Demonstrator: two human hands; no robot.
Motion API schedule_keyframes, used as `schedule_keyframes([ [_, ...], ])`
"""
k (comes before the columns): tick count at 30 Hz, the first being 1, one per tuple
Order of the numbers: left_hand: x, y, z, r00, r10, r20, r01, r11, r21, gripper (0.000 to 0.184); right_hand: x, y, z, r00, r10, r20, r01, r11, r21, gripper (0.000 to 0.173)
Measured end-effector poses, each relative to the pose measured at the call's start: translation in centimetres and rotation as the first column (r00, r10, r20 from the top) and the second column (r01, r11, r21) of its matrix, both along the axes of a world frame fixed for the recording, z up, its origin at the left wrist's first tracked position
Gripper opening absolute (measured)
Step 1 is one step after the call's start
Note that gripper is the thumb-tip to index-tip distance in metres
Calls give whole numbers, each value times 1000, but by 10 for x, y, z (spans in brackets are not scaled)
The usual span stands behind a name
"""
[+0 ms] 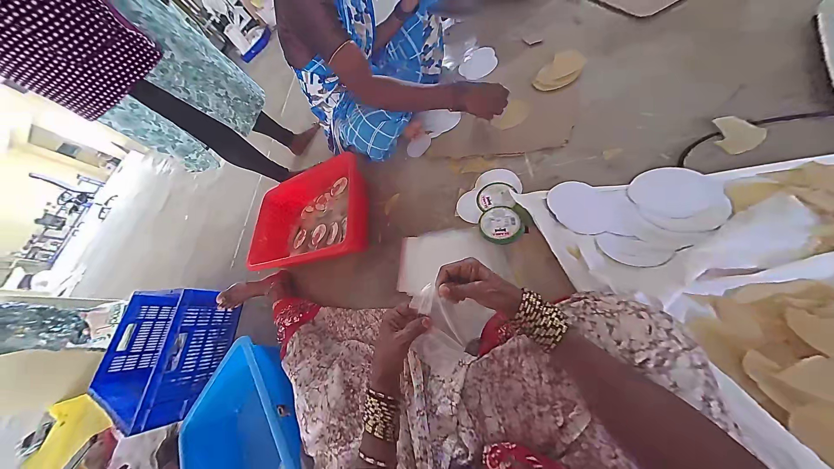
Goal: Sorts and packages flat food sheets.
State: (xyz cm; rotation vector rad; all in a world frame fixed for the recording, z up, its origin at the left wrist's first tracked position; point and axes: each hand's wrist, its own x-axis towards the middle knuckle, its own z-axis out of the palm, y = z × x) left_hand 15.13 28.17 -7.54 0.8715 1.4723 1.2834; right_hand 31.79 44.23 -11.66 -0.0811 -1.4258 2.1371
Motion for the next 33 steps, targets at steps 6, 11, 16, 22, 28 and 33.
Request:
schedule_keyframes([
  [6, -10, -3, -4, 911, 388, -137, -376, 921, 108, 12, 6, 12, -3, 922, -352, 163, 337, 935, 112, 12],
  [11, -9, -4, 2, 788, 112, -605, -98, 994, 57, 16, 1, -1, 2, 856, -462, 233, 322, 829, 458, 77],
  [16, 6, 2, 0, 764, 33, -644, 80, 986, 145, 20, -6, -15, -2, 945, -210, 250, 65, 873, 484, 23],
  [22, 33, 1, -14, 978, 204, -36, -201, 976, 83, 105, -9, -8, 0, 946, -304, 114, 303, 952, 27, 8],
  [28, 53, 16, -22, 912, 410, 22, -410, 906, 103, 14, -8, 6, -7, 918, -330, 222, 300, 941, 159, 20],
  [33, 52, 13, -8, 894, 440, -80, -432, 896, 101, 9, 8, 64, -8, 324, -643, 694, 182, 762, 622, 54],
])
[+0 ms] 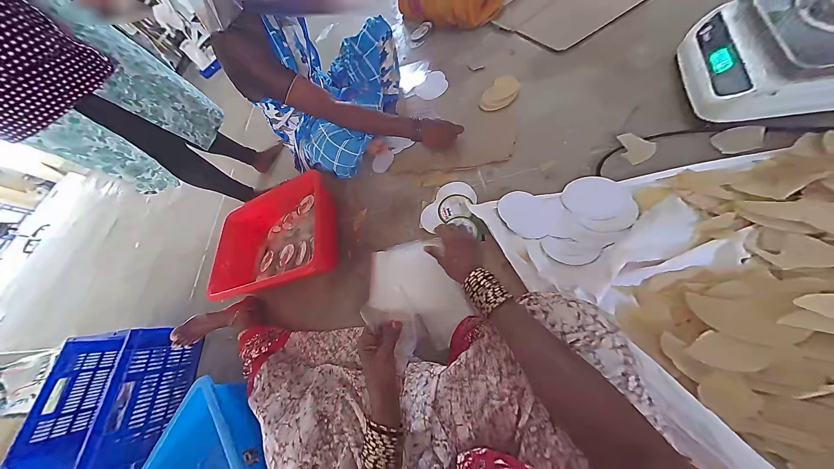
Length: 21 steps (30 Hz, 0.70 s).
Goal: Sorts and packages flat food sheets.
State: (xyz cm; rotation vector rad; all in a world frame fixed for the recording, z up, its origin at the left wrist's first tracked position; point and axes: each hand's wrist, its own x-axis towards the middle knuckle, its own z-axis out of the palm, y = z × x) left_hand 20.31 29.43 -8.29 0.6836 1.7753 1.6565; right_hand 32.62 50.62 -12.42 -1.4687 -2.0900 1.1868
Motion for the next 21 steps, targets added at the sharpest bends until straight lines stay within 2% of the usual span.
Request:
schedule_keyframes([
  [2, -2, -9, -1, 999, -3, -35, 3, 1000, 4, 9, 0, 11, -10, 979, -88, 184, 90, 996, -3, 65],
  [4, -5, -21, -6, 999, -3, -37, 4, 1000, 10, 9, -1, 15, -18, 945, -130, 301, 139, 990, -6, 73],
  [9, -14, -61, -20, 999, 38, -25, -39, 998, -45, 9, -7, 14, -19, 924, -127, 361, 138, 990, -5, 56],
  [12, -15, -84, -22, 998, 53, -33, -56, 994, -89, 8, -2, 12, -6, 919, -134, 371, 140, 990, 12, 43],
  [14, -14, -98, -26, 996, 94, -4, -94, 988, -120, 8, 5, 10, 1, 926, -231, 299, 223, 973, 60, 37],
  [18, -15, -111, -35, 987, 152, 52, -143, 979, -143, 9, 16, 14, 4, 887, -445, 124, 422, 890, 171, 35],
  [21, -14, -112, -38, 985, 166, 51, -159, 981, -115, 10, 16, 12, -2, 916, -400, -2, 378, 865, 330, 34],
])
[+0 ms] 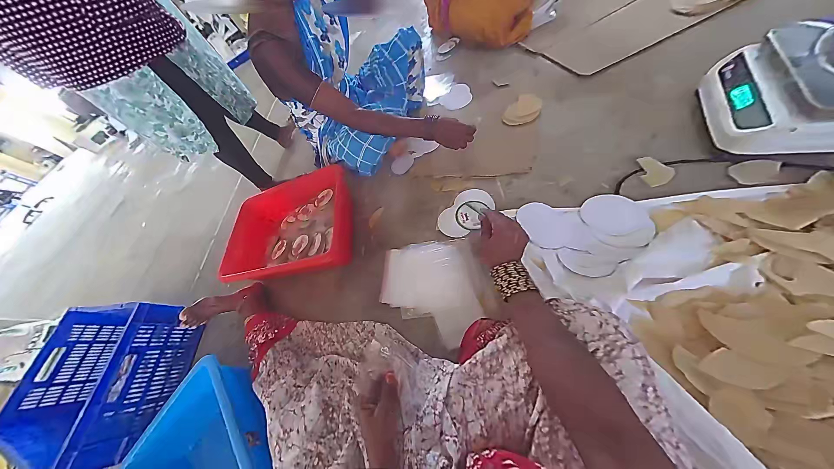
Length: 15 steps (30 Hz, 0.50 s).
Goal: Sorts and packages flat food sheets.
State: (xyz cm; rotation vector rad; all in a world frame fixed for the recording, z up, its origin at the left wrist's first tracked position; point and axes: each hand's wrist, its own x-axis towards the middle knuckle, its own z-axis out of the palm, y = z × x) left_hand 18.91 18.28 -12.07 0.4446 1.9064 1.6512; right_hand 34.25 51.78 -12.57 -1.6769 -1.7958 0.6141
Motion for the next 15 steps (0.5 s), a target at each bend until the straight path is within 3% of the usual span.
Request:
schedule_keyframes([
  [2, 1, 3, 0, 1000, 1, 0, -1, 1000, 15, 9, -4, -3, 4, 987, 142, 72, -139, 989, -44, 34],
  [5, 3, 7, 1, 1000, -22, 8, 22, 1000, -1, 9, -7, 2, 4, 901, 385, 202, -285, 875, -392, 38],
  [7, 5, 7, 0, 999, -46, 23, 45, 999, 18, 9, -8, 3, 0, 886, 419, 200, -302, 847, -437, 37],
  [10, 7, 8, -1, 996, -75, 41, 73, 996, 53, 12, -3, 2, 4, 949, 301, 96, -248, 898, -362, 29],
  [12, 6, 6, -3, 995, -84, 45, 81, 995, 55, 13, 1, 5, -3, 984, 159, -85, -177, 940, -290, 23],
  [15, 5, 6, -5, 995, -80, 61, 76, 996, 54, 12, 3, 8, -13, 905, -46, -423, -75, 961, -266, 20],
])
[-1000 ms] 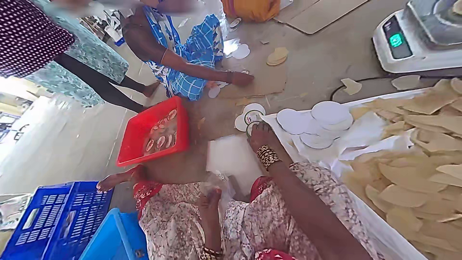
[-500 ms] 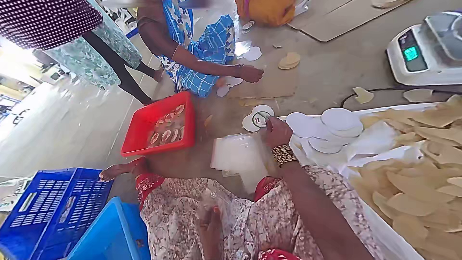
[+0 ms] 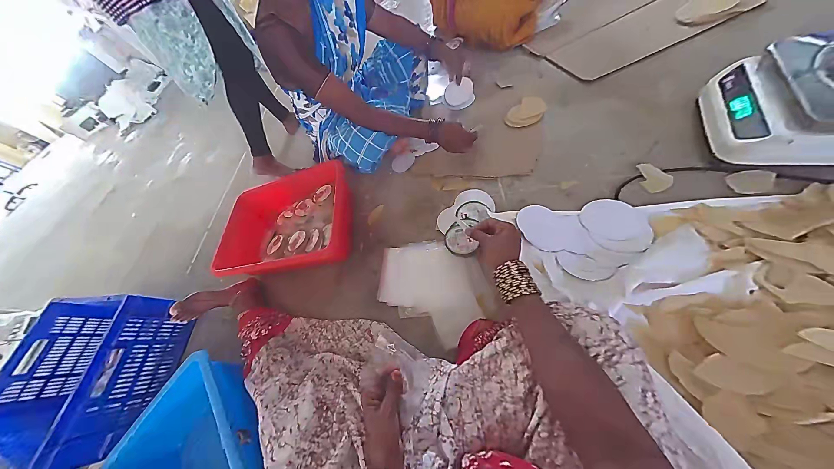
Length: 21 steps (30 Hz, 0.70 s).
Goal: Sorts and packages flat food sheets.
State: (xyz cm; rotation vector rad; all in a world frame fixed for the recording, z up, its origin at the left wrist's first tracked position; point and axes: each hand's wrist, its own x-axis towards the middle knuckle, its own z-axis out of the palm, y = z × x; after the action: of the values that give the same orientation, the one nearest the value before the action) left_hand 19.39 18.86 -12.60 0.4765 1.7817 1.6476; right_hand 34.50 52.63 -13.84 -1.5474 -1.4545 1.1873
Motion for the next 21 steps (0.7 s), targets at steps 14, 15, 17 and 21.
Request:
schedule_keyframes([
  [14, 9, -6, 9, 997, 45, 58, -50, 996, 79, 11, 53, -56, 72, 677, -231, -699, 11, 953, -304, 21],
  [15, 10, -7, 9, 997, 52, 60, -57, 995, 85, 10, 70, -73, 83, 693, -175, -699, -27, 963, -268, 22],
  [17, 11, -10, 7, 997, 44, 60, -50, 994, 100, 10, 105, -107, 97, 764, -39, -644, -97, 980, -174, 22],
  [21, 13, -13, 8, 999, -24, 32, 19, 991, 136, 13, 166, -165, 86, 933, 147, -330, -155, 988, 2, 19],
])
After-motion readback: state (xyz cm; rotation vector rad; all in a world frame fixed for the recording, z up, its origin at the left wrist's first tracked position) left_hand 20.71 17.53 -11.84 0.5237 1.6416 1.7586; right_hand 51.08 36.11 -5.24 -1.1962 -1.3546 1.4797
